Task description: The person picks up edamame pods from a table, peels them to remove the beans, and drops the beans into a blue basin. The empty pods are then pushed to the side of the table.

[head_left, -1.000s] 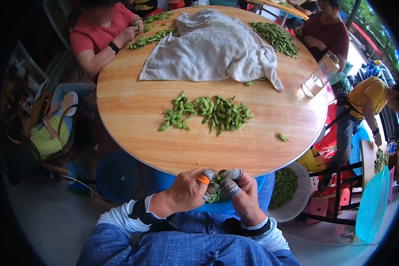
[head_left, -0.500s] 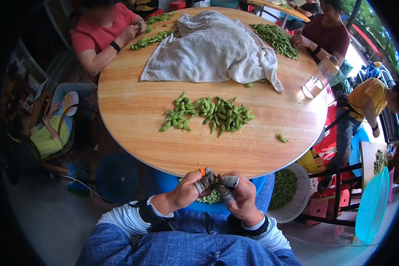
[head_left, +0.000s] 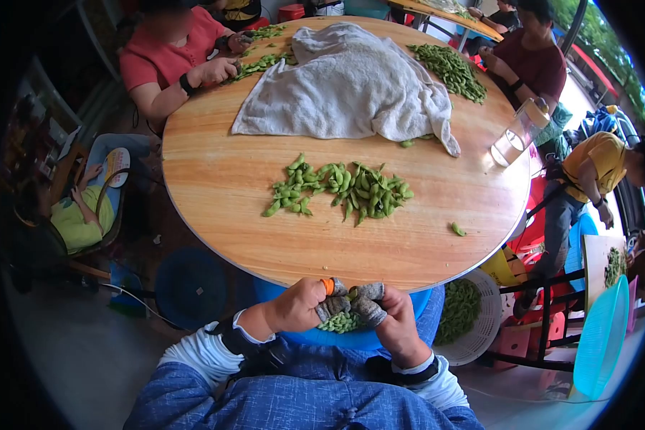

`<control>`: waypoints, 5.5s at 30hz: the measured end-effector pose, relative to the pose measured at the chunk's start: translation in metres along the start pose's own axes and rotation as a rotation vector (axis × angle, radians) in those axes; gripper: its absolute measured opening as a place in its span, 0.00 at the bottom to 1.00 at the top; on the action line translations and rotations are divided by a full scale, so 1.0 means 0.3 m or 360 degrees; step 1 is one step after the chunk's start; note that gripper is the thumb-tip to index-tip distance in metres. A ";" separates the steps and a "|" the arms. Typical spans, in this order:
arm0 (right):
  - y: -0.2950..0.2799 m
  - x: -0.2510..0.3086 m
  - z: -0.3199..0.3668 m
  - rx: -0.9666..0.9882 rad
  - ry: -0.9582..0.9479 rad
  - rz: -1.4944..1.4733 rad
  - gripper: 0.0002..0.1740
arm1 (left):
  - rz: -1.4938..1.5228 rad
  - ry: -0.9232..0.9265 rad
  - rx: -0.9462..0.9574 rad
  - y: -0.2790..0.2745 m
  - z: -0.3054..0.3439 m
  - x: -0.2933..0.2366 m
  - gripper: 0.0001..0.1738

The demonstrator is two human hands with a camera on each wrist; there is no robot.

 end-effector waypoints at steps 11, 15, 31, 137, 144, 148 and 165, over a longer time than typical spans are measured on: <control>-0.002 0.002 -0.015 -0.0129 0.0156 -0.0074 0.08 | -0.0406 -0.0065 -0.0388 -0.017 0.012 -0.048 0.11; 0.018 0.010 -0.021 -0.0083 -0.0183 0.0510 0.06 | -0.0735 0.0014 -0.0354 -0.003 0.017 -0.038 0.17; -0.006 -0.002 -0.037 -0.0139 0.0226 0.0078 0.07 | -0.0014 -0.0135 -0.0233 0.015 0.007 0.000 0.09; 0.002 0.009 -0.036 -0.0157 0.0194 0.0101 0.11 | 0.0850 -0.0467 0.0020 -0.029 -0.023 -0.004 0.07; 0.004 0.021 -0.027 -0.0155 0.0219 0.0112 0.10 | 0.0699 -0.0459 0.0094 -0.033 -0.020 0.001 0.06; 0.009 0.023 -0.025 -0.0185 0.0203 0.0141 0.09 | 0.0707 -0.0451 0.0135 -0.032 -0.018 0.003 0.06; 0.015 -0.001 -0.037 -0.0152 0.0138 0.0059 0.07 | -0.1071 0.0179 -0.0434 0.000 0.005 -0.034 0.14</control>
Point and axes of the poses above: each hand's wrist, its own z-axis away from the middle knuckle, its own y-axis out of the palm, x = y × z, the point moved 3 cm from there along -z, towards the middle knuckle, and after that the axes turned 10 degrees about -y, right-handed, at the moved point
